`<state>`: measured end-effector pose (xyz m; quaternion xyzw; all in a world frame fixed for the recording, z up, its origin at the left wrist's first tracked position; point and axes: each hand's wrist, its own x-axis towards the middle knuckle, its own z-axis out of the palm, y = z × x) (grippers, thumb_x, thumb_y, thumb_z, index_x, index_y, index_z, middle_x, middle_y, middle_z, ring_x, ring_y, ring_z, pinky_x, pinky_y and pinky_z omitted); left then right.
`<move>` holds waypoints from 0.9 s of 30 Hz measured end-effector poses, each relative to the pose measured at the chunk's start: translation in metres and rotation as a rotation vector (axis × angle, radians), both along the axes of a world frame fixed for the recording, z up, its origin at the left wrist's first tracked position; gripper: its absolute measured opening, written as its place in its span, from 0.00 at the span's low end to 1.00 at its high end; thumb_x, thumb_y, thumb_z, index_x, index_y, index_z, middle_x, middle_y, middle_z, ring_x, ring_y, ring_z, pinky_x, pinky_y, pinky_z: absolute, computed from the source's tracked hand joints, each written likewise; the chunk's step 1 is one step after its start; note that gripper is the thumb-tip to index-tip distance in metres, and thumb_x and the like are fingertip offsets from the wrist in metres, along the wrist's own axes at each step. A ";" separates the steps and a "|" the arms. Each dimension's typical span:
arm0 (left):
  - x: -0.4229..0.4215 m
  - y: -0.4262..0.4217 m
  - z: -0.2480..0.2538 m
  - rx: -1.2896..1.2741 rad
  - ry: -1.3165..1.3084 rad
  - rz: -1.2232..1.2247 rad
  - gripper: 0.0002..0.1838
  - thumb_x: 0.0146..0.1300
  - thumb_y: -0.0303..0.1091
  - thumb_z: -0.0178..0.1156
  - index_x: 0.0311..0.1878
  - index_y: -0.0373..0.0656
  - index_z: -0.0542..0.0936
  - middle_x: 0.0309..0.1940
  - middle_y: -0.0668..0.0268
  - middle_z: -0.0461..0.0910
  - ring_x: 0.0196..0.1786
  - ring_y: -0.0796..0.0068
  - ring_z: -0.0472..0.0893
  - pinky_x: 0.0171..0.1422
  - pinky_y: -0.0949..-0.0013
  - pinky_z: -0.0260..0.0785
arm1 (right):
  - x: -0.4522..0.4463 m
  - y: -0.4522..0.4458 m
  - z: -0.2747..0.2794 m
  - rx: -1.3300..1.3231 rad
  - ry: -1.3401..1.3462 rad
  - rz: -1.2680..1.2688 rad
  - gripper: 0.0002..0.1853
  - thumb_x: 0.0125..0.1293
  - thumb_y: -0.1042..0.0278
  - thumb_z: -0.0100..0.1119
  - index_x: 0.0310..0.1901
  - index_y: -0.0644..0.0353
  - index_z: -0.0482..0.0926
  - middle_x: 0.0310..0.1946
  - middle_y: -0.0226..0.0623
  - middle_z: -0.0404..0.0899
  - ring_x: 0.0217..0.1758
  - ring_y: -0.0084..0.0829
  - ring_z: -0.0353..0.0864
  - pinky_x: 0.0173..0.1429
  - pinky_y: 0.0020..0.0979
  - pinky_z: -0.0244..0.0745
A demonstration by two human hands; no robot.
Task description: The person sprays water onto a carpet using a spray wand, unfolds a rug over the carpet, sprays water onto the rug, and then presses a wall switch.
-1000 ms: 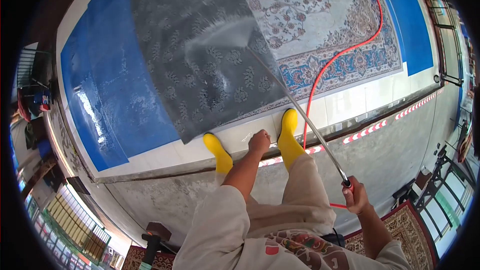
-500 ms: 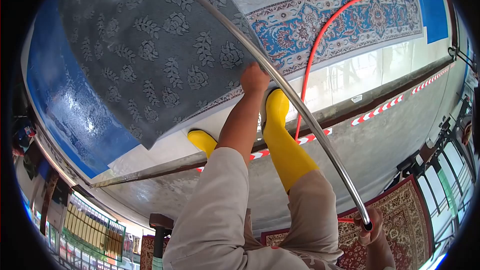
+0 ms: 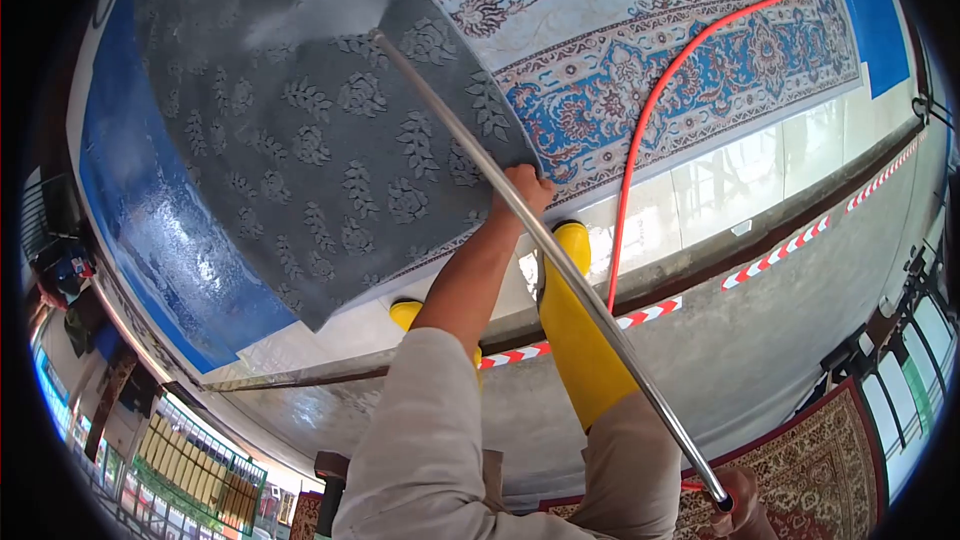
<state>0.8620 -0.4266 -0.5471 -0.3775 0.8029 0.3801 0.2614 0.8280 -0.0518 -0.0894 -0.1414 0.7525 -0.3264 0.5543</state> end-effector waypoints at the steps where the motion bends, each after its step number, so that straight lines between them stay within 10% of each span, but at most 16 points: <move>1: 0.013 0.001 0.005 0.003 0.077 -0.021 0.15 0.52 0.42 0.59 0.26 0.36 0.80 0.28 0.46 0.80 0.36 0.49 0.81 0.43 0.55 0.74 | 0.004 0.011 0.005 0.001 -0.018 0.004 0.24 0.59 0.44 0.57 0.42 0.61 0.76 0.31 0.40 0.77 0.30 0.33 0.75 0.38 0.38 0.70; 4: 0.037 -0.004 0.057 0.233 0.405 -0.128 0.13 0.49 0.36 0.60 0.18 0.37 0.76 0.21 0.49 0.77 0.25 0.52 0.80 0.29 0.57 0.70 | 0.017 0.031 0.016 0.006 -0.048 0.019 0.24 0.59 0.46 0.59 0.44 0.61 0.77 0.35 0.42 0.79 0.34 0.33 0.76 0.44 0.40 0.72; 8: 0.073 0.129 0.077 0.819 0.457 -0.360 0.13 0.53 0.39 0.56 0.26 0.36 0.77 0.23 0.49 0.77 0.30 0.55 0.80 0.38 0.58 0.70 | 0.022 0.011 0.032 0.051 -0.021 0.056 0.26 0.59 0.42 0.56 0.37 0.62 0.74 0.26 0.39 0.74 0.26 0.33 0.73 0.34 0.37 0.69; 11: 0.064 0.151 0.056 0.624 0.332 0.262 0.15 0.60 0.40 0.52 0.28 0.36 0.76 0.24 0.49 0.77 0.31 0.51 0.79 0.37 0.57 0.69 | 0.028 -0.008 0.047 0.094 0.009 0.108 0.28 0.58 0.38 0.54 0.33 0.63 0.73 0.20 0.37 0.71 0.20 0.33 0.71 0.27 0.35 0.66; 18: 0.198 0.075 0.081 0.450 -0.015 0.042 0.15 0.57 0.40 0.51 0.35 0.37 0.80 0.36 0.48 0.80 0.41 0.48 0.79 0.48 0.54 0.72 | 0.071 -0.009 0.041 0.245 0.121 0.232 0.29 0.58 0.37 0.53 0.28 0.63 0.73 0.14 0.40 0.71 0.18 0.44 0.76 0.23 0.36 0.70; 27: 0.429 -0.034 0.254 0.132 -0.133 0.281 0.15 0.61 0.39 0.49 0.34 0.38 0.80 0.35 0.50 0.80 0.43 0.51 0.79 0.50 0.56 0.71 | 0.104 -0.134 0.088 0.087 0.216 0.280 0.13 0.58 0.60 0.56 0.32 0.62 0.71 0.18 0.46 0.73 0.24 0.52 0.75 0.29 0.40 0.70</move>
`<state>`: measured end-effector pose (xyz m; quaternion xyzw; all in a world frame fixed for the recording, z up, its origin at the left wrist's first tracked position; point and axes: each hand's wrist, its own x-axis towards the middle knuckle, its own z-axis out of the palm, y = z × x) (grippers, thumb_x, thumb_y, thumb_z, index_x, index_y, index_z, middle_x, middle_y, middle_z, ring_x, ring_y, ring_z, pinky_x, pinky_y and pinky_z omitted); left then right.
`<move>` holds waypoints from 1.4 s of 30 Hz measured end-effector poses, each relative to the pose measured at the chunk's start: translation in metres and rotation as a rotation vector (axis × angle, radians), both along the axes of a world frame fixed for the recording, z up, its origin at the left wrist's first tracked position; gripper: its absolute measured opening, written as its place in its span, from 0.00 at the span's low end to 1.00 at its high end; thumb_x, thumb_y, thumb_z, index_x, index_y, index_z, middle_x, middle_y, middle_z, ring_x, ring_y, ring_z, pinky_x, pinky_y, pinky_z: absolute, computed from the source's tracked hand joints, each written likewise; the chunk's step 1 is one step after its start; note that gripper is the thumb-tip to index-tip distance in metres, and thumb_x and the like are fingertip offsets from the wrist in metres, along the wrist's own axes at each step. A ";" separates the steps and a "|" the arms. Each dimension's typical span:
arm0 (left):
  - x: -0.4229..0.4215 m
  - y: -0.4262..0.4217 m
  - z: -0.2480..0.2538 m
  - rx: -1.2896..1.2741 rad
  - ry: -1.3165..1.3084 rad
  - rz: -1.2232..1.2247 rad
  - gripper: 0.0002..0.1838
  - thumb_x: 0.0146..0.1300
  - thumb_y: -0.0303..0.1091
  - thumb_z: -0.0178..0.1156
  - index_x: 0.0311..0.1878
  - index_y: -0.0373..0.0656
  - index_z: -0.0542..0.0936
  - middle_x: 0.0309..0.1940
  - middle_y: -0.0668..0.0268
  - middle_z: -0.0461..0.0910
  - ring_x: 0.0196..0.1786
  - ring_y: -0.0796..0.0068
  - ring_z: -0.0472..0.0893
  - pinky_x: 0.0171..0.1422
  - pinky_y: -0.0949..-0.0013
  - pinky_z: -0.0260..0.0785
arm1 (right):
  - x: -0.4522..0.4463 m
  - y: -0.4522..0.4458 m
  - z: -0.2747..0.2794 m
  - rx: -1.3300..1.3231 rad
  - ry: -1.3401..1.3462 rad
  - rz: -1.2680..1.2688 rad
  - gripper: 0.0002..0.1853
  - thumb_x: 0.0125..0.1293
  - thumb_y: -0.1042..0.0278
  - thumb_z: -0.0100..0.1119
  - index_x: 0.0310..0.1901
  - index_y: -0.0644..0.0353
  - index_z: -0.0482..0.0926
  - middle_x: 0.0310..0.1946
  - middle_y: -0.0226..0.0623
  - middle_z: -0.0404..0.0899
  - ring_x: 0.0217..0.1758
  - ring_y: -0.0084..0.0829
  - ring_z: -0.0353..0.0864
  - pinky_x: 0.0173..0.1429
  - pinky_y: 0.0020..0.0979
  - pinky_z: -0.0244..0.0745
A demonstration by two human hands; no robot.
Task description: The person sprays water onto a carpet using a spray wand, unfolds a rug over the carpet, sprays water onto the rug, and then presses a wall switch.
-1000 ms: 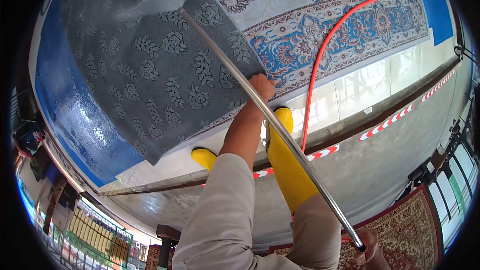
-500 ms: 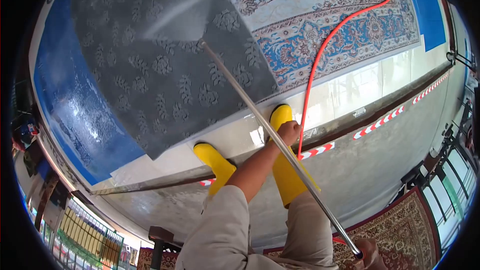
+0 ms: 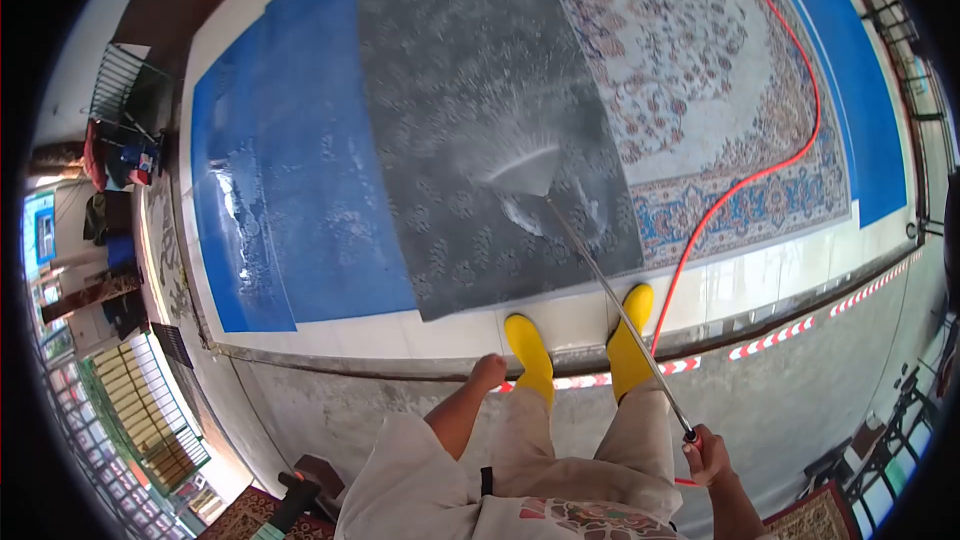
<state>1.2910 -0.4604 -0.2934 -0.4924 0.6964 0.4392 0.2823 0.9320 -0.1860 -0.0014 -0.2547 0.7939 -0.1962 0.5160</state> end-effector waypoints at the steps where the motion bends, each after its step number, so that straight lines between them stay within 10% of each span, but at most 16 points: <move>1: 0.016 -0.009 0.027 0.007 -0.009 0.029 0.15 0.61 0.39 0.49 0.34 0.38 0.81 0.34 0.50 0.80 0.43 0.52 0.80 0.50 0.56 0.71 | 0.004 -0.019 0.006 -0.037 0.030 0.016 0.13 0.58 0.60 0.56 0.32 0.62 0.71 0.18 0.46 0.73 0.24 0.52 0.75 0.29 0.40 0.70; 3: 0.068 -0.017 0.038 -0.155 0.136 -0.695 0.14 0.61 0.39 0.51 0.37 0.38 0.81 0.30 0.53 0.80 0.38 0.59 0.81 0.43 0.60 0.74 | 0.016 -0.052 0.023 -0.117 0.038 -0.020 0.14 0.60 0.59 0.55 0.33 0.63 0.71 0.17 0.48 0.72 0.23 0.51 0.75 0.29 0.39 0.68; 4: 0.085 -0.017 0.042 -0.182 0.146 -0.683 0.14 0.61 0.39 0.51 0.37 0.38 0.81 0.30 0.53 0.80 0.38 0.59 0.81 0.43 0.60 0.74 | 0.020 -0.069 0.030 -0.138 0.060 -0.003 0.14 0.62 0.59 0.54 0.34 0.63 0.71 0.17 0.48 0.72 0.23 0.50 0.75 0.29 0.39 0.68; 7: 0.127 -0.023 0.078 -0.098 0.362 -0.046 0.08 0.45 0.36 0.60 0.27 0.42 0.80 0.28 0.57 0.80 0.36 0.58 0.81 0.43 0.58 0.74 | 0.037 -0.118 0.053 -0.216 0.148 0.035 0.15 0.65 0.57 0.52 0.33 0.64 0.71 0.18 0.48 0.71 0.23 0.46 0.75 0.30 0.38 0.66; 9: 0.133 -0.045 0.115 -0.167 0.279 -0.233 0.08 0.43 0.36 0.62 0.26 0.42 0.79 0.27 0.59 0.80 0.35 0.58 0.80 0.41 0.58 0.74 | 0.045 -0.152 0.070 -0.258 0.119 0.023 0.16 0.66 0.57 0.51 0.33 0.65 0.71 0.18 0.48 0.71 0.23 0.45 0.73 0.30 0.38 0.65; 15: 0.176 -0.095 0.068 -0.053 0.393 0.412 0.09 0.44 0.39 0.64 0.27 0.46 0.79 0.28 0.63 0.79 0.36 0.65 0.80 0.40 0.62 0.73 | 0.044 -0.229 0.081 -0.272 0.167 -0.025 0.20 0.67 0.52 0.48 0.32 0.65 0.71 0.20 0.48 0.72 0.24 0.44 0.71 0.33 0.39 0.67; 21: 0.087 -0.162 0.169 0.276 0.185 0.950 0.07 0.49 0.37 0.61 0.26 0.46 0.77 0.25 0.65 0.78 0.30 0.69 0.79 0.34 0.66 0.72 | 0.006 -0.314 0.073 -0.331 0.192 -0.072 0.23 0.67 0.49 0.47 0.32 0.66 0.71 0.22 0.51 0.73 0.27 0.50 0.74 0.34 0.41 0.67; 26: 0.032 -0.212 0.169 0.173 0.248 0.599 0.09 0.61 0.35 0.53 0.38 0.41 0.77 0.20 0.65 0.75 0.23 0.72 0.77 0.28 0.68 0.70 | -0.044 -0.358 0.066 -0.383 0.215 -0.086 0.22 0.67 0.50 0.48 0.32 0.66 0.71 0.21 0.52 0.73 0.28 0.51 0.74 0.34 0.42 0.67; 39: -0.156 -0.406 0.301 0.202 0.304 0.796 0.11 0.61 0.32 0.51 0.46 0.45 0.76 0.25 0.69 0.76 0.28 0.78 0.76 0.31 0.71 0.69 | -0.102 -0.370 0.110 0.053 0.131 -0.068 0.25 0.65 0.44 0.49 0.33 0.66 0.73 0.28 0.57 0.77 0.38 0.56 0.77 0.41 0.44 0.70; 42: -0.157 -0.443 0.291 0.123 0.287 0.758 0.10 0.62 0.32 0.51 0.46 0.45 0.75 0.25 0.69 0.76 0.29 0.78 0.76 0.31 0.72 0.68 | -0.112 -0.408 0.097 -0.038 0.146 0.031 0.24 0.65 0.47 0.49 0.31 0.65 0.71 0.22 0.51 0.74 0.27 0.47 0.75 0.35 0.42 0.68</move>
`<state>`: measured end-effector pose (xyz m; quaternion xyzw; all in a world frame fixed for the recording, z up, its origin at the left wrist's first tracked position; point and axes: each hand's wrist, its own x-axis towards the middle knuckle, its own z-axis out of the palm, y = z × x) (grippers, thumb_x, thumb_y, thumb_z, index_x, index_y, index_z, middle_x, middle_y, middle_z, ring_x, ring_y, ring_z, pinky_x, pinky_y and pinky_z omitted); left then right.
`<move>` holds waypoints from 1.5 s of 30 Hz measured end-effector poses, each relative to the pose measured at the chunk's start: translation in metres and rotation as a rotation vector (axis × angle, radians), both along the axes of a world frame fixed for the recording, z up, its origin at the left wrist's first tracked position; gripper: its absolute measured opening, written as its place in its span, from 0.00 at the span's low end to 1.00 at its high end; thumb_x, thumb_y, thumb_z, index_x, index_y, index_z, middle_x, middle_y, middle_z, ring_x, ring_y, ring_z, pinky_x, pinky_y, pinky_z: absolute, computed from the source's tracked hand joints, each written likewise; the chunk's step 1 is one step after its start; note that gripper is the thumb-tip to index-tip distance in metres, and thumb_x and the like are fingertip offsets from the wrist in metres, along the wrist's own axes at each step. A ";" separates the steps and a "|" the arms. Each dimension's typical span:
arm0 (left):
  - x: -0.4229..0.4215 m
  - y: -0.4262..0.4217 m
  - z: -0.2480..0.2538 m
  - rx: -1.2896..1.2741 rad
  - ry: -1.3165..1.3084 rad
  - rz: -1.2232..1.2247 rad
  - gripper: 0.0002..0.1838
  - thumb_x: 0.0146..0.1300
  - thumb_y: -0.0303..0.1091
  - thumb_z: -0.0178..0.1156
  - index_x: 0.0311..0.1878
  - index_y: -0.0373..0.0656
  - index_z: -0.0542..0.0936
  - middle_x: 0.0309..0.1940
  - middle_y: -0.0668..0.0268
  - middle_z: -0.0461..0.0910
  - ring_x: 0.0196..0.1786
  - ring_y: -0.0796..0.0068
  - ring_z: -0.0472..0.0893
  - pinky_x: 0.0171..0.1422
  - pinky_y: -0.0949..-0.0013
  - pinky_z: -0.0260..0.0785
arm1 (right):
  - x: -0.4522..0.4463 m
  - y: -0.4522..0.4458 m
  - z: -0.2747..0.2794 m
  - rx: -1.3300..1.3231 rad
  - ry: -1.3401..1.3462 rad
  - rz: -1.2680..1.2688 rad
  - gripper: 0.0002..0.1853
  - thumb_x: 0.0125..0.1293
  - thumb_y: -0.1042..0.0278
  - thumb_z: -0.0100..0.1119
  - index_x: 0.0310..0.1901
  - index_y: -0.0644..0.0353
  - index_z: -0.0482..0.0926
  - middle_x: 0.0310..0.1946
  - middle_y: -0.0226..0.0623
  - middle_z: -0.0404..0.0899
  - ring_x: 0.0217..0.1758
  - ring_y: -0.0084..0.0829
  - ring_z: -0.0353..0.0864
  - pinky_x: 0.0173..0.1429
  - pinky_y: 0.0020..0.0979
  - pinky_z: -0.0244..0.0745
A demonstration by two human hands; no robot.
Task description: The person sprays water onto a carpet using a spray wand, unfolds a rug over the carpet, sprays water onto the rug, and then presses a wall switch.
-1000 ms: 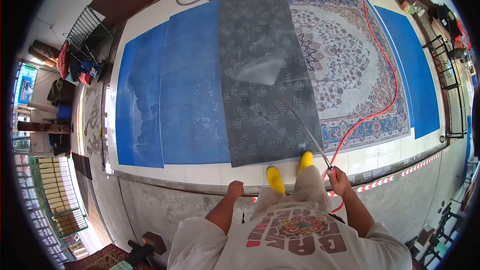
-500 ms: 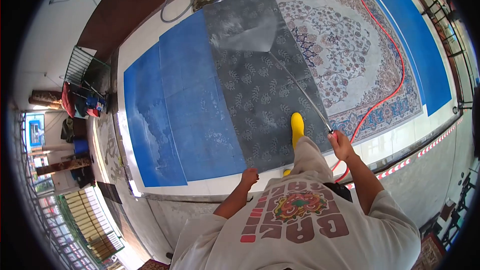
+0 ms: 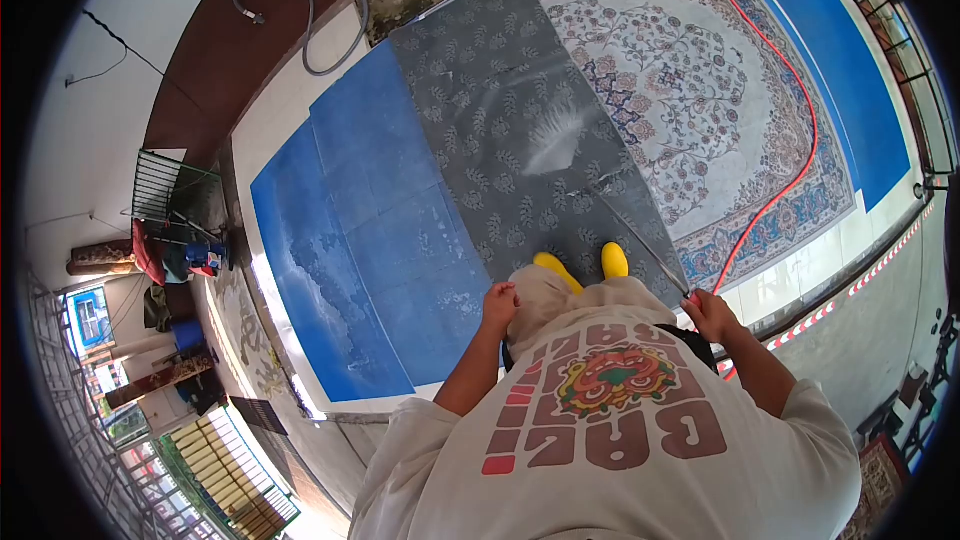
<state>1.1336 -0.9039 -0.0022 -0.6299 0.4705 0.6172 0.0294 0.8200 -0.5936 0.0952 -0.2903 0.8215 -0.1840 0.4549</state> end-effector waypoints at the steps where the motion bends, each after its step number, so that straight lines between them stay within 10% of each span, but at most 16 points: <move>1: 0.006 -0.011 -0.008 -0.001 -0.002 0.043 0.09 0.62 0.32 0.51 0.44 0.43 0.75 0.23 0.68 0.75 0.26 0.78 0.75 0.28 0.72 0.67 | -0.004 -0.019 0.002 0.006 -0.003 0.001 0.24 0.65 0.47 0.49 0.31 0.65 0.71 0.22 0.51 0.74 0.27 0.47 0.75 0.35 0.42 0.68; 9: 0.057 -0.136 -0.085 0.090 -0.106 -0.044 0.07 0.59 0.32 0.52 0.31 0.41 0.77 0.20 0.63 0.75 0.24 0.71 0.77 0.26 0.68 0.69 | -0.031 -0.222 -0.015 0.012 -0.041 0.121 0.24 0.64 0.46 0.50 0.34 0.65 0.73 0.25 0.54 0.76 0.32 0.53 0.76 0.38 0.43 0.69; 11: 0.082 -0.178 -0.133 -0.399 -0.141 -0.780 0.06 0.53 0.30 0.54 0.25 0.38 0.77 0.21 0.56 0.77 0.25 0.63 0.79 0.28 0.62 0.71 | -0.032 -0.275 -0.018 -0.009 -0.066 0.068 0.24 0.65 0.46 0.49 0.34 0.65 0.73 0.25 0.53 0.76 0.30 0.50 0.75 0.38 0.41 0.69; 16: 0.033 -0.330 -0.067 0.098 -0.156 -0.115 0.11 0.61 0.39 0.52 0.39 0.43 0.77 0.24 0.66 0.76 0.26 0.75 0.76 0.29 0.70 0.69 | -0.035 -0.408 -0.034 -0.064 -0.137 -0.067 0.25 0.65 0.46 0.48 0.33 0.66 0.72 0.24 0.51 0.74 0.28 0.45 0.74 0.37 0.40 0.68; 20: 0.002 -0.457 -0.047 0.007 -0.082 0.020 0.10 0.63 0.37 0.52 0.44 0.45 0.75 0.27 0.68 0.76 0.29 0.77 0.77 0.31 0.71 0.69 | -0.030 -0.452 -0.030 -0.069 -0.096 -0.131 0.24 0.65 0.46 0.48 0.32 0.66 0.71 0.22 0.51 0.73 0.27 0.44 0.72 0.37 0.40 0.67; 27: -0.062 -0.580 -0.044 -0.038 -0.091 -0.044 0.08 0.63 0.35 0.51 0.44 0.48 0.75 0.28 0.70 0.76 0.30 0.78 0.77 0.33 0.71 0.69 | -0.038 -0.450 0.004 0.078 -0.023 -0.140 0.21 0.64 0.50 0.50 0.31 0.65 0.71 0.24 0.54 0.74 0.31 0.55 0.74 0.35 0.43 0.67; 30: -0.094 -0.596 -0.051 0.007 -0.141 -0.123 0.09 0.63 0.35 0.51 0.44 0.48 0.75 0.29 0.70 0.76 0.30 0.78 0.77 0.34 0.71 0.69 | -0.046 -0.445 -0.003 0.054 -0.002 -0.215 0.19 0.66 0.54 0.51 0.28 0.64 0.69 0.18 0.44 0.69 0.23 0.35 0.66 0.32 0.37 0.64; 32: -0.111 -0.598 -0.044 0.046 -0.130 -0.150 0.09 0.62 0.35 0.52 0.45 0.48 0.75 0.29 0.70 0.77 0.30 0.77 0.77 0.34 0.70 0.69 | -0.052 -0.456 0.005 0.122 -0.063 -0.341 0.21 0.65 0.50 0.49 0.30 0.65 0.71 0.23 0.54 0.74 0.30 0.55 0.73 0.34 0.43 0.66; 37: -0.130 -0.609 -0.026 0.094 -0.163 -0.149 0.11 0.61 0.33 0.54 0.47 0.43 0.73 0.26 0.67 0.76 0.26 0.77 0.76 0.26 0.73 0.68 | -0.068 -0.483 -0.017 0.130 -0.026 -0.352 0.21 0.65 0.51 0.51 0.29 0.66 0.70 0.19 0.49 0.71 0.23 0.45 0.70 0.31 0.38 0.65; 45: -0.175 -0.714 -0.041 0.101 -0.235 -0.184 0.14 0.61 0.32 0.53 0.50 0.44 0.70 0.28 0.65 0.76 0.28 0.76 0.76 0.30 0.71 0.68 | -0.131 -0.575 0.012 0.160 -0.162 -0.216 0.20 0.61 0.50 0.55 0.33 0.64 0.73 0.23 0.54 0.76 0.32 0.56 0.76 0.36 0.45 0.69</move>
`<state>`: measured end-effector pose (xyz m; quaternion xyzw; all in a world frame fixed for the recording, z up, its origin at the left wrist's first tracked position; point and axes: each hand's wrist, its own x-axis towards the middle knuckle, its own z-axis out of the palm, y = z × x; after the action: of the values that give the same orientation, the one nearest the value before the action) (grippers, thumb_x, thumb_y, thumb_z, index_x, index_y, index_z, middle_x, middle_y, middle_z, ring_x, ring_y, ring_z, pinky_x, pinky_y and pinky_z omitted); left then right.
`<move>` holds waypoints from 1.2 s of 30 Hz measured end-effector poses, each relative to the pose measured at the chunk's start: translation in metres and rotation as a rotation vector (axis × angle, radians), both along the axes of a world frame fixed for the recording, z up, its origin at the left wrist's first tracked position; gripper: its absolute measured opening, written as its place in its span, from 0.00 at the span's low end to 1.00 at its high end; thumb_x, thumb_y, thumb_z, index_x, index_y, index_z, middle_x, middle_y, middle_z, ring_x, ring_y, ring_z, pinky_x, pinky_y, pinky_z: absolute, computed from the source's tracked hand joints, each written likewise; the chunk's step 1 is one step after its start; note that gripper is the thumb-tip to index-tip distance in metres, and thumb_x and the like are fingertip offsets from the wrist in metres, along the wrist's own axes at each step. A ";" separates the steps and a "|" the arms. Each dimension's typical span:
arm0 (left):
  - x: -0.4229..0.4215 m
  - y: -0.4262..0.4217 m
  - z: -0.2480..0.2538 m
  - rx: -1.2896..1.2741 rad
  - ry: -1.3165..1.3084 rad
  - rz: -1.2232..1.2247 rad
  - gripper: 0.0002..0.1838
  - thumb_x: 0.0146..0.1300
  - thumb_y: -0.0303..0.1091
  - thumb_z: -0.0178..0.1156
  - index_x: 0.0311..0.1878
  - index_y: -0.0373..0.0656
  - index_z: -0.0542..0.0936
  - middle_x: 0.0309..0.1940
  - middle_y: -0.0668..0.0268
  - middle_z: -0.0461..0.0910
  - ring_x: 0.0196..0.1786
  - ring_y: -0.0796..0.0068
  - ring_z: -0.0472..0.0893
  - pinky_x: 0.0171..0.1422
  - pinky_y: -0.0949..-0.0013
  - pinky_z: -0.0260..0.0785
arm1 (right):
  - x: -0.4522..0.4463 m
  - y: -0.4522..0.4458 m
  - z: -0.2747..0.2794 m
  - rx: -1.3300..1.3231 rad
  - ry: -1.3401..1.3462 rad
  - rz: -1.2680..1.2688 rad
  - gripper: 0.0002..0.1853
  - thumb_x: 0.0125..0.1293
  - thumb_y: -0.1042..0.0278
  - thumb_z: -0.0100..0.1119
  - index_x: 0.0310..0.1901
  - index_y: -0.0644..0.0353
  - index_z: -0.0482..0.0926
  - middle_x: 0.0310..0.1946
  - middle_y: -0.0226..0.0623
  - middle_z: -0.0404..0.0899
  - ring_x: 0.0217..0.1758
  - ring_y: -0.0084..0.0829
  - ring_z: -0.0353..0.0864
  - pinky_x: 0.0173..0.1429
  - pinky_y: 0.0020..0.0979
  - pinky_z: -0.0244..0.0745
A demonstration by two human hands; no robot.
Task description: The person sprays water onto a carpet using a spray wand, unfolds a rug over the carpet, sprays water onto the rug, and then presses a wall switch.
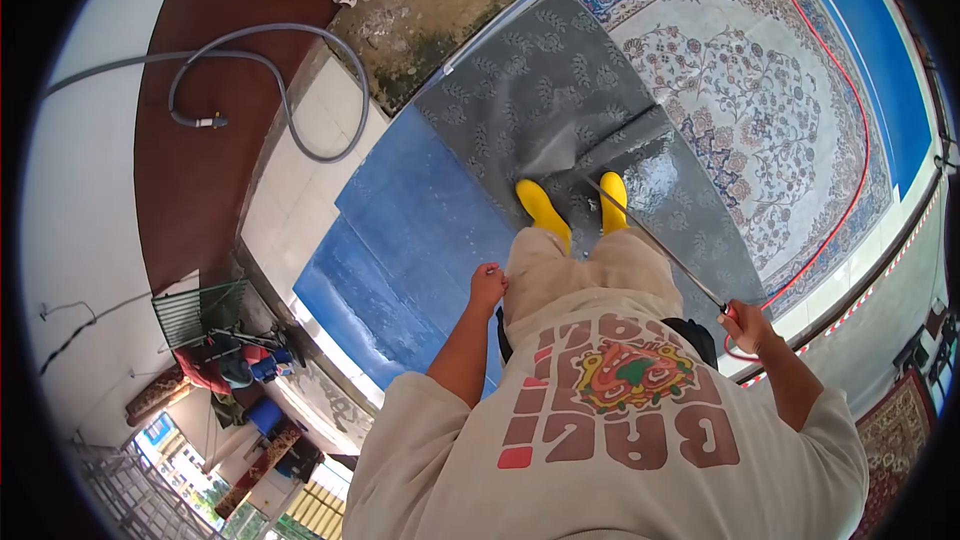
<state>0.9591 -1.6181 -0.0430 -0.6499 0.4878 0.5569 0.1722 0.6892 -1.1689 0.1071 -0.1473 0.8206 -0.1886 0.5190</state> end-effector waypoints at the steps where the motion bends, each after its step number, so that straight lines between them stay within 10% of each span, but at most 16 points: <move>1: -0.003 -0.014 -0.003 0.006 -0.011 -0.018 0.14 0.61 0.32 0.53 0.50 0.44 0.70 0.28 0.65 0.76 0.28 0.76 0.76 0.30 0.71 0.68 | -0.004 -0.014 -0.004 0.024 -0.005 0.061 0.19 0.60 0.50 0.55 0.34 0.63 0.73 0.24 0.53 0.76 0.33 0.57 0.76 0.36 0.46 0.70; 10: -0.078 -0.189 -0.121 -0.049 0.012 -0.327 0.17 0.56 0.29 0.55 0.49 0.37 0.71 0.27 0.58 0.78 0.28 0.69 0.79 0.35 0.67 0.72 | 0.039 -0.117 -0.017 0.159 -0.024 0.008 0.18 0.54 0.51 0.60 0.34 0.59 0.74 0.22 0.48 0.76 0.31 0.55 0.77 0.35 0.46 0.71; 14: -0.091 -0.282 -0.271 -0.229 0.042 -0.856 0.18 0.56 0.35 0.58 0.49 0.37 0.73 0.42 0.50 0.79 0.49 0.52 0.77 0.54 0.58 0.69 | 0.105 -0.118 -0.003 0.287 -0.034 -0.056 0.18 0.51 0.49 0.61 0.30 0.58 0.74 0.20 0.44 0.76 0.28 0.52 0.77 0.32 0.43 0.71; 16: -0.148 -0.293 -0.245 -0.324 -0.047 -1.142 0.19 0.57 0.37 0.59 0.49 0.39 0.73 0.47 0.48 0.77 0.52 0.51 0.75 0.56 0.58 0.68 | 0.128 -0.120 0.008 0.432 -0.051 -0.188 0.20 0.52 0.48 0.60 0.28 0.58 0.72 0.18 0.45 0.74 0.27 0.53 0.76 0.30 0.43 0.70; 28: -0.114 -0.152 -0.334 0.107 -0.018 -0.841 0.17 0.57 0.35 0.58 0.48 0.39 0.75 0.38 0.52 0.81 0.44 0.56 0.80 0.51 0.63 0.71 | 0.142 -0.101 -0.014 0.271 0.011 -0.469 0.29 0.55 0.36 0.57 0.24 0.59 0.68 0.13 0.43 0.68 0.19 0.51 0.72 0.23 0.41 0.64; 31: -0.164 -0.119 -0.266 0.231 -0.029 -0.707 0.16 0.58 0.34 0.56 0.49 0.38 0.74 0.32 0.55 0.82 0.37 0.62 0.82 0.45 0.66 0.73 | 0.118 -0.078 -0.035 0.166 0.015 -0.450 0.26 0.55 0.40 0.58 0.24 0.59 0.69 0.14 0.44 0.68 0.20 0.51 0.72 0.23 0.40 0.65; 36: -0.216 -0.142 -0.287 0.107 -0.018 -0.742 0.16 0.58 0.34 0.56 0.49 0.39 0.74 0.34 0.55 0.81 0.37 0.65 0.82 0.44 0.67 0.72 | 0.078 -0.055 -0.057 0.170 0.054 -0.488 0.23 0.54 0.45 0.59 0.24 0.60 0.69 0.15 0.45 0.68 0.22 0.53 0.72 0.25 0.42 0.65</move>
<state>0.7429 -1.7596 -0.3305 -0.4238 0.6586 0.4758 0.4002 0.7671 -1.2239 0.0497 0.0940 0.8582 -0.2347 0.4467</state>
